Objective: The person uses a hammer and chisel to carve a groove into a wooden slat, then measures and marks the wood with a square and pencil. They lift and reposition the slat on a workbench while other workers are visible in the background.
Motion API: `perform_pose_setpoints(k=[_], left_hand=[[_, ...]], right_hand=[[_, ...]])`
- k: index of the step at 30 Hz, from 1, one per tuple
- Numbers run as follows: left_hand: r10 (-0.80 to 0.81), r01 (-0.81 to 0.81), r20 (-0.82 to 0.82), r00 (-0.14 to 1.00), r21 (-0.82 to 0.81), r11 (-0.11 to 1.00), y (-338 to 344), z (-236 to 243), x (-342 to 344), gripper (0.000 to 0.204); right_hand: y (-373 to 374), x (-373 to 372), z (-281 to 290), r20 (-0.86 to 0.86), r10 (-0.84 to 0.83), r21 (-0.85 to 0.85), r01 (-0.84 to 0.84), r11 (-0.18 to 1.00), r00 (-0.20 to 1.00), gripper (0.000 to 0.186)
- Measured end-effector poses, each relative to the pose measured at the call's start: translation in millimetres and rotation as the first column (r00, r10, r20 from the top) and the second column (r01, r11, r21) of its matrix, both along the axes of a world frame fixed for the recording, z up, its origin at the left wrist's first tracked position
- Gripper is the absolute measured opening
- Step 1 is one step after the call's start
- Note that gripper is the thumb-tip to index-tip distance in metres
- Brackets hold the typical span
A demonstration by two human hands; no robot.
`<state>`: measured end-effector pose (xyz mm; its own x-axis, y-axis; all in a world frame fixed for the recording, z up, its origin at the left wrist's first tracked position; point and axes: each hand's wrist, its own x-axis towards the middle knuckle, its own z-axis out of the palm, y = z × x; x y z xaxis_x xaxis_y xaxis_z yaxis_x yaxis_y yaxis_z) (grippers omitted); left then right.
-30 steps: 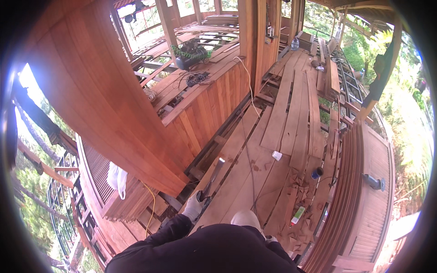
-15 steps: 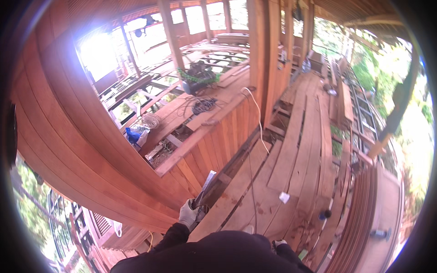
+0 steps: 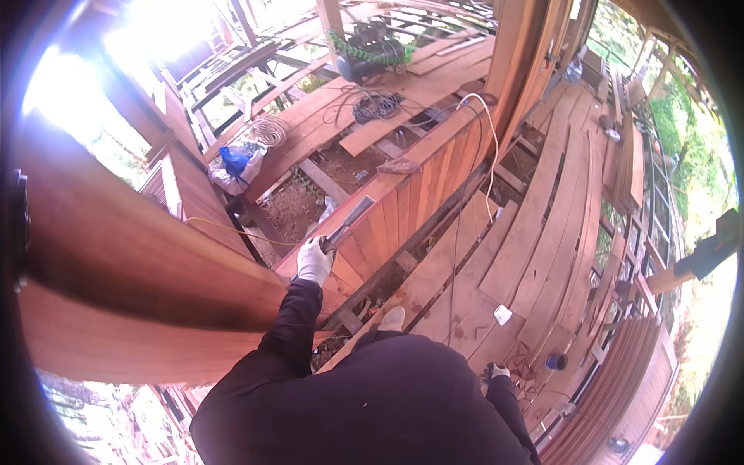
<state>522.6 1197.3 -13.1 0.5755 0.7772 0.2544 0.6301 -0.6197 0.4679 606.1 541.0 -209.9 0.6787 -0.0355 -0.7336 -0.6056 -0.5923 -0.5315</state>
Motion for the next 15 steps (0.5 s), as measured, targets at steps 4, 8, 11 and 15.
perform_pose_setpoints(k=[4, 8, 11, 15], left_hand=[[-0.051, 0.043, -0.14, 0.989, -0.06, 0.997, 35.6, -35.4, 15.9, 0.041], [-0.039, 0.057, -0.304, 0.952, 0.053, 0.997, 45.8, -58.1, 35.7, 0.047], [-0.031, 0.026, -0.331, 0.943, -0.019, 0.999, 43.8, -28.4, 21.0, 0.056], [0.019, -0.016, -0.135, 0.991, 0.02, 1.0, 31.4, 7.0, 35.7, 0.065]], right_hand=[[4.0, 14.0, -42.1, 0.25, 0.461, -0.416, -0.335, 0.846, 0.852, 0.023], [88.0, 33.3, -18.9, 0.158, 0.347, -0.31, -0.287, 0.906, 0.925, 0.024], [126.3, 51.4, -2.8, 0.112, 0.366, -0.316, -0.316, 0.894, 0.924, 0.025], [134.7, 51.2, 23.4, 0.113, 0.323, -0.343, -0.268, 0.9, 0.94, 0.027]])
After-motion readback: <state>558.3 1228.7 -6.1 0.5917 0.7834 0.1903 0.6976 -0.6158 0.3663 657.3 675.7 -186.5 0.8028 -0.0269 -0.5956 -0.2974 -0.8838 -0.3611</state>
